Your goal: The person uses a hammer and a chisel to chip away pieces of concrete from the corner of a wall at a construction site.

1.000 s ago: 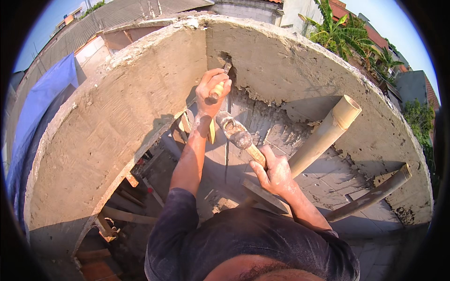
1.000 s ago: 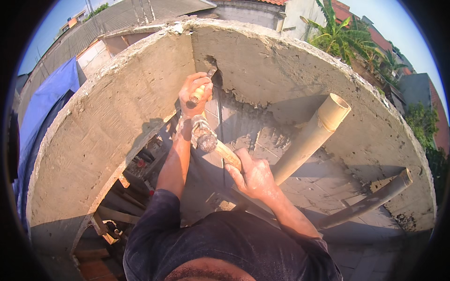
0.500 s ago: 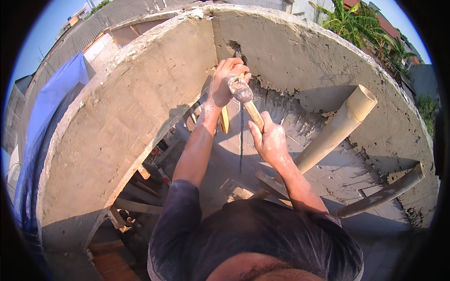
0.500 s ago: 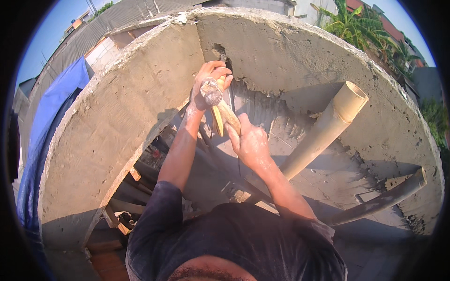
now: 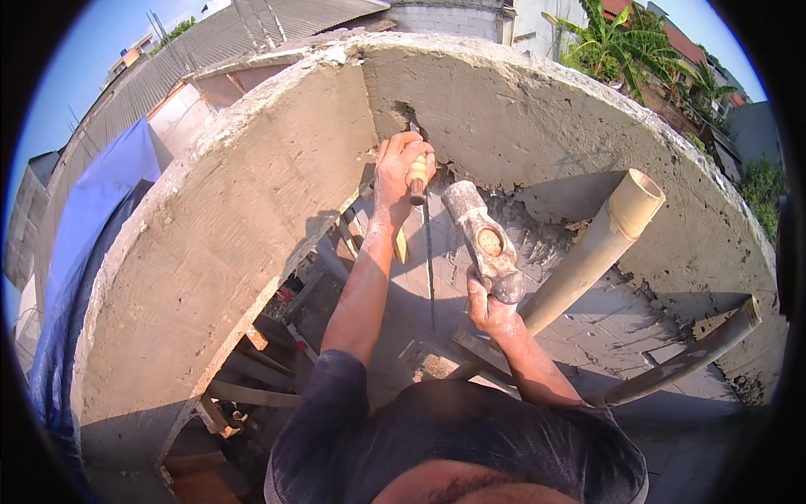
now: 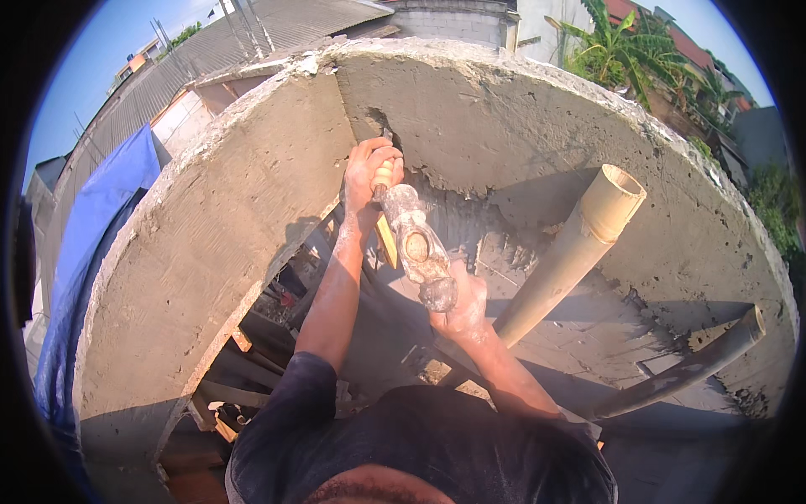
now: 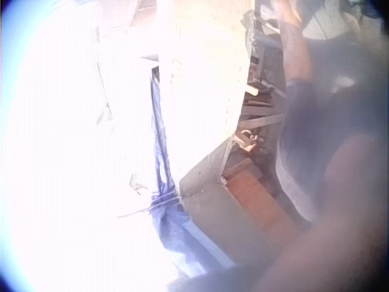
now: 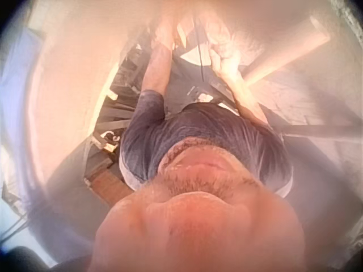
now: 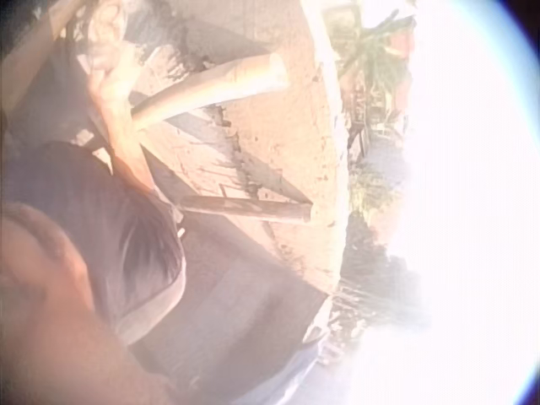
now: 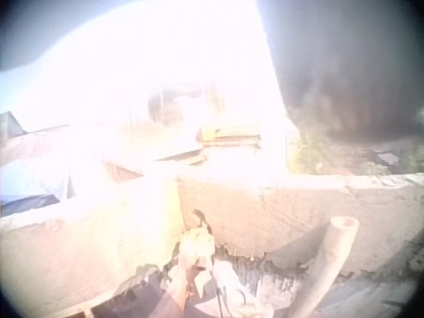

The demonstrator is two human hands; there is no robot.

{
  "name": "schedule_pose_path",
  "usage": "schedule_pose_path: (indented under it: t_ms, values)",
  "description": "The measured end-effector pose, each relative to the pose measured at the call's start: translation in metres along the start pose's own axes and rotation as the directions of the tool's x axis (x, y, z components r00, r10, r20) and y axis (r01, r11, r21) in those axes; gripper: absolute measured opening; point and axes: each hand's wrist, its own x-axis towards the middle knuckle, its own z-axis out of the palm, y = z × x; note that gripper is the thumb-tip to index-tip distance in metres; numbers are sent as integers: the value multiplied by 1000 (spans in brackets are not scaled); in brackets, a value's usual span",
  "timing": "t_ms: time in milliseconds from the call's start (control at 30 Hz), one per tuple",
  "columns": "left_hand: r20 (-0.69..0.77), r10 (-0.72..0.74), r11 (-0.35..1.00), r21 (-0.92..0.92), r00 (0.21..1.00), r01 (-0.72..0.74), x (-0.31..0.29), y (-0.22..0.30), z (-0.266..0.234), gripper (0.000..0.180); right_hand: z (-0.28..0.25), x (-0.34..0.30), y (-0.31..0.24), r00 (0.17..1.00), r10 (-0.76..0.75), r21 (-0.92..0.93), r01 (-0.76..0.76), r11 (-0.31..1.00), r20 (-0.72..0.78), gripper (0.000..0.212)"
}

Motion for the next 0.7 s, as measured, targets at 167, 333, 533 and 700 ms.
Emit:
schedule_pose_path:
  t_ms: [167,333,533,700]
  values:
    - [18,-57,997,-41,998,58,3,5,8,16,19,19,10,949,275,-206,-242,948,154,28]
    - [-2,-29,1000,-11,1000,29,5,-5,4,18,0,5,-5,999,51,29,-51,998,17,26]
    - [25,-109,991,-73,994,111,8,-5,9,17,14,22,-8,941,292,-77,-283,956,170,20]
    - [23,-68,997,34,997,67,16,2,9,18,-2,11,-13,986,-158,58,162,985,-62,26]
